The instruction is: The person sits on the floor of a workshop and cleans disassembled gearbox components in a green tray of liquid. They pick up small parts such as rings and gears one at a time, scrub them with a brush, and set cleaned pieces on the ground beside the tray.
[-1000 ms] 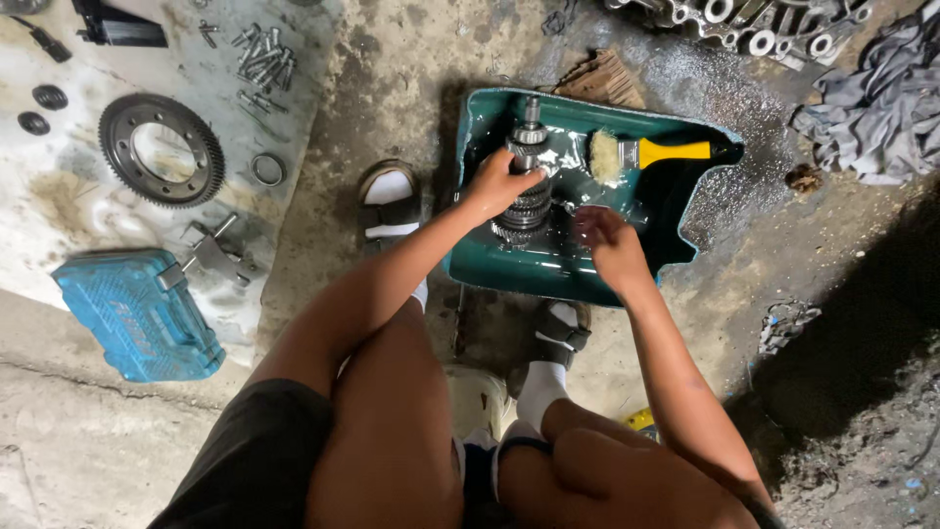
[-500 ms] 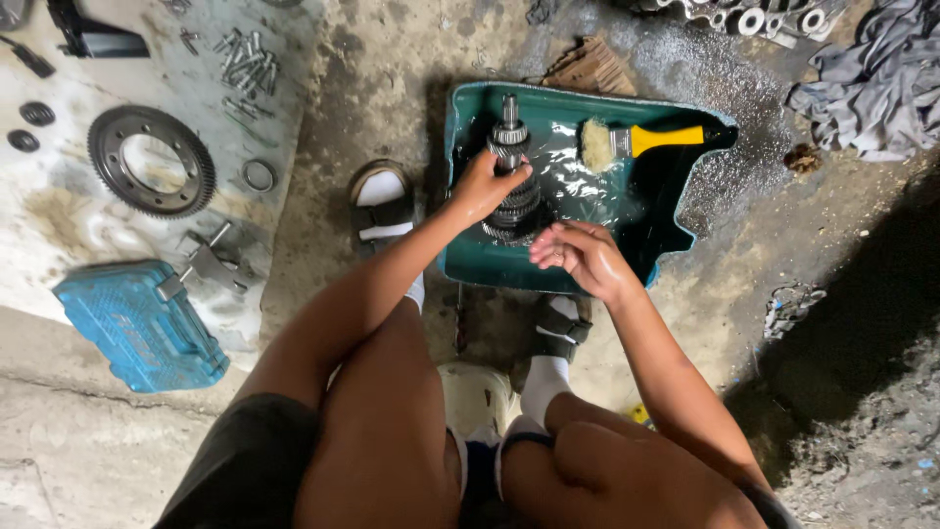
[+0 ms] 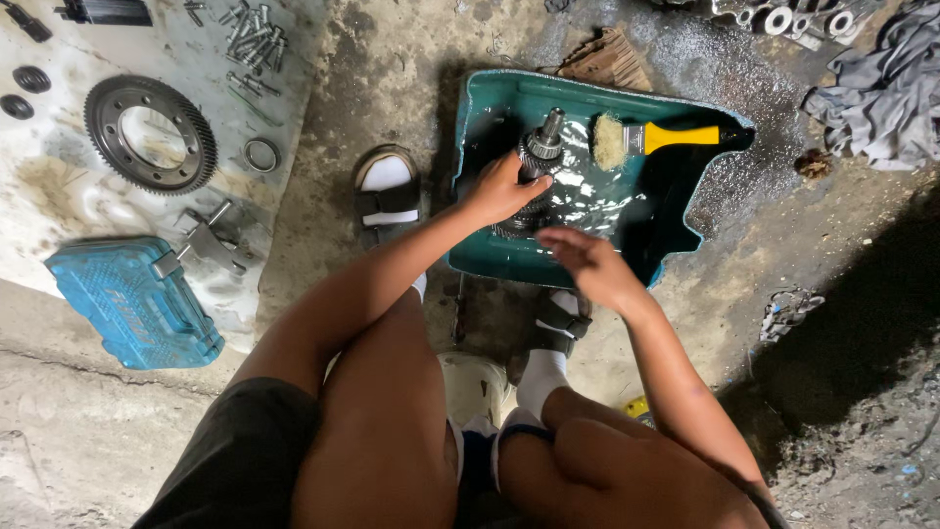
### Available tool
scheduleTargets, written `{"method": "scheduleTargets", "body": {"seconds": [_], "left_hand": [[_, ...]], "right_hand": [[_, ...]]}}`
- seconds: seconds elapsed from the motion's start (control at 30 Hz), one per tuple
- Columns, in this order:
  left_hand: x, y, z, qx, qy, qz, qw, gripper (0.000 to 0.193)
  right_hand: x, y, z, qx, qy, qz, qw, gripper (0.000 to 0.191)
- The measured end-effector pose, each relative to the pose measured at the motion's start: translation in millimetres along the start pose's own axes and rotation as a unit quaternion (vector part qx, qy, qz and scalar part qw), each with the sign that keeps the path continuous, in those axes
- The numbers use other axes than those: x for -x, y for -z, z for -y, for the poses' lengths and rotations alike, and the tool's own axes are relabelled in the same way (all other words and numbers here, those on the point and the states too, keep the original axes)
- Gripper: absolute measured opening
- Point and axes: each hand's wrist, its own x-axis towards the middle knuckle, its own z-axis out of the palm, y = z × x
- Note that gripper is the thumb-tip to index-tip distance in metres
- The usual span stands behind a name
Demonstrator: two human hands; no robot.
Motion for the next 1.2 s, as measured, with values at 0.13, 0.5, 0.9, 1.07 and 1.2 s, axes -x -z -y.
{"method": "scheduleTargets", "body": {"seconds": [0.13, 0.5, 0.9, 1.07, 1.2], "left_hand": [[1, 2, -5, -0.01, -0.002, 0.007, 1.0, 0.049], [12, 15, -17, 0.026, 0.068, -0.023, 0.997, 0.045], [11, 9, -15, 0.008, -0.024, -0.025, 0.999, 0.042], [12, 14, -15, 0.017, 0.036, -0.001, 0.999, 0.042], [12, 17, -16, 0.012, 0.058, -0.003, 0.998, 0.044]], "right_hand": [[-38, 9, -67, 0.142, 0.039, -0.21, 0.967, 0.025], [-54, -25, -81, -0.35, -0.015, 0.052, 0.935, 0.026], [-25, -4, -33, -0.185, 0.078, -0.022, 0.979, 0.036], [-57, 14, -107, 0.109, 0.082, -0.274, 0.952, 0.026], [-64, 1, -119, 0.327, 0.022, -0.333, 0.884, 0.019]]}}
